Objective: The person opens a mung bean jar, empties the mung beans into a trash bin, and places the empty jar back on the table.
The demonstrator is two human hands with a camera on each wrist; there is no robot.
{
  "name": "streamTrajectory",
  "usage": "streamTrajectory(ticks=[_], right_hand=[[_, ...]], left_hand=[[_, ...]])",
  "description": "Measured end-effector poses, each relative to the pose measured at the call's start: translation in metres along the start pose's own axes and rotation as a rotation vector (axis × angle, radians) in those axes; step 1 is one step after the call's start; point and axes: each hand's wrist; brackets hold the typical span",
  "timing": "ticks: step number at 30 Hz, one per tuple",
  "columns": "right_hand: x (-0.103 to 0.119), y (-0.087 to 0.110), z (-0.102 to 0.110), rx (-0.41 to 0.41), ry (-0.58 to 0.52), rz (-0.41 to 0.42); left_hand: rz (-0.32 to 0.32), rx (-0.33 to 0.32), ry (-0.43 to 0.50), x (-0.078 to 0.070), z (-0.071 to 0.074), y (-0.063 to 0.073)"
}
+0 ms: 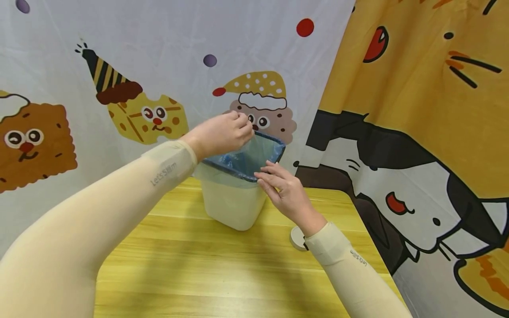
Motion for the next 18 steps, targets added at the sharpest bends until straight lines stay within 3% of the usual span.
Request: streamTrajectory(ticks=[2, 4, 10, 14, 18], right_hand=[[0.000, 0.000, 0.000, 0.004, -0.001, -0.004], [0.001, 0.000, 0.000, 0.007, -0.002, -0.008], [0.002, 0.001, 0.000, 0.006, 0.007, -0.021], [0.001, 0.002, 0.000, 0.003, 0.001, -0.021], [0.000, 0.001, 0.000, -0.005, 0.002, -0.022]], left_hand=[[0.085, 0.025, 0.084, 0.002, 0.003, 0.000], [0.210, 0.053, 0.211, 0.004, 0.007, 0.000], [0.727, 0.093, 0.639, 0.010, 0.015, 0.008], [1.099, 0.036, 0.835, 0.009, 0.017, 0.027], [1.437, -0.097, 0.970, -0.003, 0.024, 0.048]])
Point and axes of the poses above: each hand's wrist, its own y-axis away from the middle knuckle, its own z-axis out of the back of the hand, x = y × z, and after that the axes turned 14 degrees about -x, right-handed
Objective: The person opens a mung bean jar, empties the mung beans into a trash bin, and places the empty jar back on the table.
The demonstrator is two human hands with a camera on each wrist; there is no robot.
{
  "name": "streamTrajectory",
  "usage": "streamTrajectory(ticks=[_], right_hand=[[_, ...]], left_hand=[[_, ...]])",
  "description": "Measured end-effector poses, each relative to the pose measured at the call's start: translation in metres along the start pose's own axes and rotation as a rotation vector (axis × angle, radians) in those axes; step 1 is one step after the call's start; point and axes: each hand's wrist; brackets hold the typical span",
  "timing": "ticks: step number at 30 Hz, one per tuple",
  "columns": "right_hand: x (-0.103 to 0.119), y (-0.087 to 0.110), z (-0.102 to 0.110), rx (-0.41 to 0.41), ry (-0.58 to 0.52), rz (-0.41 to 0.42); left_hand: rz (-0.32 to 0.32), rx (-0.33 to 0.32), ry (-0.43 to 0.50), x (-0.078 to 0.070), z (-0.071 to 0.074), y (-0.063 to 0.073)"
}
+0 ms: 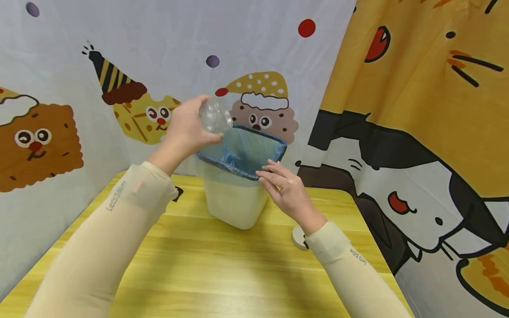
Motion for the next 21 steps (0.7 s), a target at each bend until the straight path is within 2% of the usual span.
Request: streamTrajectory(ticks=[4, 7, 9, 11, 15, 21], right_hand=[[-0.001, 0.001, -0.001, -0.012, 0.002, 0.000], [-0.002, 0.000, -0.002, -0.010, 0.000, 0.001], [-0.002, 0.000, -0.002, -0.006, 0.000, -0.002], [-0.002, -0.001, -0.002, -0.003, -0.001, -0.006], [-0.002, -0.001, -0.001, -0.003, -0.005, -0.009], [-0.001, -0.001, 0.000, 0.003, -0.013, -0.018]], left_hand=[[0.193, -0.142, 0.213, 0.015, 0.008, 0.028], [0.311, -0.196, 0.348, 0.025, 0.014, 0.051], [0.363, -0.209, 0.415, 0.030, 0.016, 0.064], [0.396, -0.221, 0.459, 0.036, 0.017, 0.077], [0.409, -0.243, 0.506, 0.045, 0.013, 0.104], [0.433, -0.229, 0.471, 0.057, 0.001, 0.142]])
Point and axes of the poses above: each hand's wrist, its own y-axis away from the middle knuckle, its own z-axis out of the back of the hand, x = y × z, and after that the axes turned 14 degrees about -x, right-handed
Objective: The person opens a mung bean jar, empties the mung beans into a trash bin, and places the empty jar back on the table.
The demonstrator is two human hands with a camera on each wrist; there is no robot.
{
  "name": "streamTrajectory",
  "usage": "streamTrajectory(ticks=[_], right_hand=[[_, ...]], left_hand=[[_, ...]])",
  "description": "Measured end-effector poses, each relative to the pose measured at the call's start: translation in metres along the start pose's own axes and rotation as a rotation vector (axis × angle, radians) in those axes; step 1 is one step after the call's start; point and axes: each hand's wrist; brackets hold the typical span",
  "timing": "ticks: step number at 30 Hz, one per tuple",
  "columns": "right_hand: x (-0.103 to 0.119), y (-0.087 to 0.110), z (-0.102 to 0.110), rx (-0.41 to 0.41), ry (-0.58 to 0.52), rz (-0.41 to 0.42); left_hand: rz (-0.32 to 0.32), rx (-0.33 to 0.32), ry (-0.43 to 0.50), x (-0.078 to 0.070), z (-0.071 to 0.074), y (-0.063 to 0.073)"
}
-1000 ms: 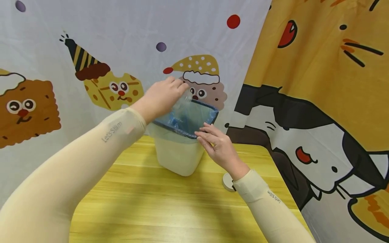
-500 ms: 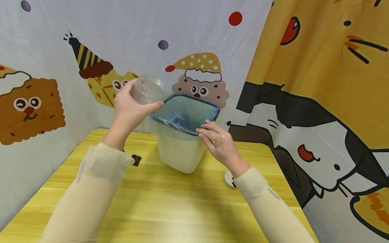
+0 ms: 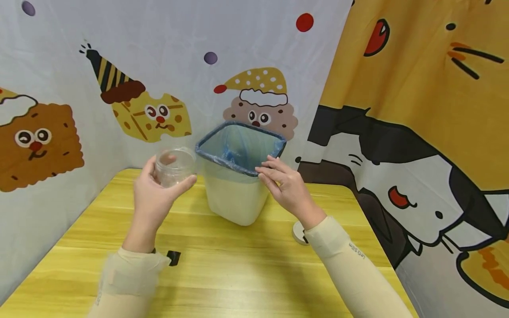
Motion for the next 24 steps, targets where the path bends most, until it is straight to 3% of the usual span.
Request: streamTrajectory(ticks=[6, 13, 19, 24], right_hand=[[-0.001, 0.000, 0.000, 0.010, 0.005, 0.001], [0.001, -0.001, 0.000, 0.016, 0.001, -0.004], [0.001, -0.001, 0.000, -0.004, -0.002, 0.008], [0.001, 0.000, 0.000, -0.004, 0.002, 0.003]], left_hand=[[0.052, 0.119, 0.005, 0.025, -0.002, 0.026], [0.135, 0.270, 0.044, 0.045, -0.013, 0.047], [0.136, 0.353, -0.002, 0.060, -0.026, 0.059], [0.136, 0.384, -0.034, 0.066, -0.034, 0.065]])
Point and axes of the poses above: each hand's wrist, its own y-axis away from the middle knuckle, its own z-axis out of the back of the hand, x = y × z, and after that the axes turned 14 degrees about -x, right-handed
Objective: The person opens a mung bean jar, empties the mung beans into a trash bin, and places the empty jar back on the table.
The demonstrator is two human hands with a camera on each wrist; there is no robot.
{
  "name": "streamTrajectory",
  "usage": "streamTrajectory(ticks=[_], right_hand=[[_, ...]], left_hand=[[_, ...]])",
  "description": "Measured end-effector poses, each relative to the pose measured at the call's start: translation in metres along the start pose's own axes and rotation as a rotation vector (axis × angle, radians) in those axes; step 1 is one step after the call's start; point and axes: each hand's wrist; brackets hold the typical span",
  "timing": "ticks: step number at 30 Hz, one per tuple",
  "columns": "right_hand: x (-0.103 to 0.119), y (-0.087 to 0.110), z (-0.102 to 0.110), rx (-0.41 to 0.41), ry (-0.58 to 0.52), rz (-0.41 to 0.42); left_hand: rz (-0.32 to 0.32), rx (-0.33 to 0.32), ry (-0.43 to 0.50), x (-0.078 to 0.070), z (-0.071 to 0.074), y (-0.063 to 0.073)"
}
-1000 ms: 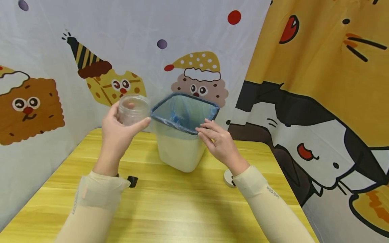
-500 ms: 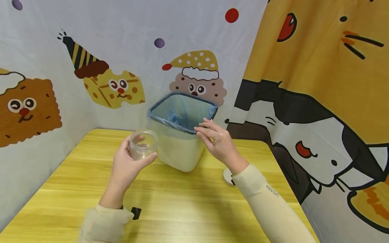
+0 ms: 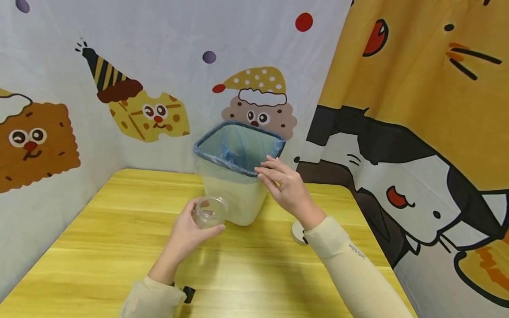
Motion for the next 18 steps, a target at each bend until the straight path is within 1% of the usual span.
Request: streamTrajectory(ticks=[8, 13, 18], right_hand=[[0.001, 0.000, 0.000, 0.006, 0.001, -0.006], [0.002, 0.002, 0.001, 0.018, 0.027, -0.012], [0.006, 0.011, 0.000, 0.017, 0.085, 0.003]], left_hand=[[0.006, 0.019, 0.009, 0.006, -0.006, 0.004], [0.004, 0.019, -0.038, 0.008, -0.009, 0.006], [-0.011, 0.006, -0.091, 0.009, -0.011, 0.008]])
Point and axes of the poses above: each hand's wrist, its own y-axis away from the middle knuckle, its own z-axis out of the back of the hand, x = y × z, and after that the axes turned 14 degrees about -x, right-handed
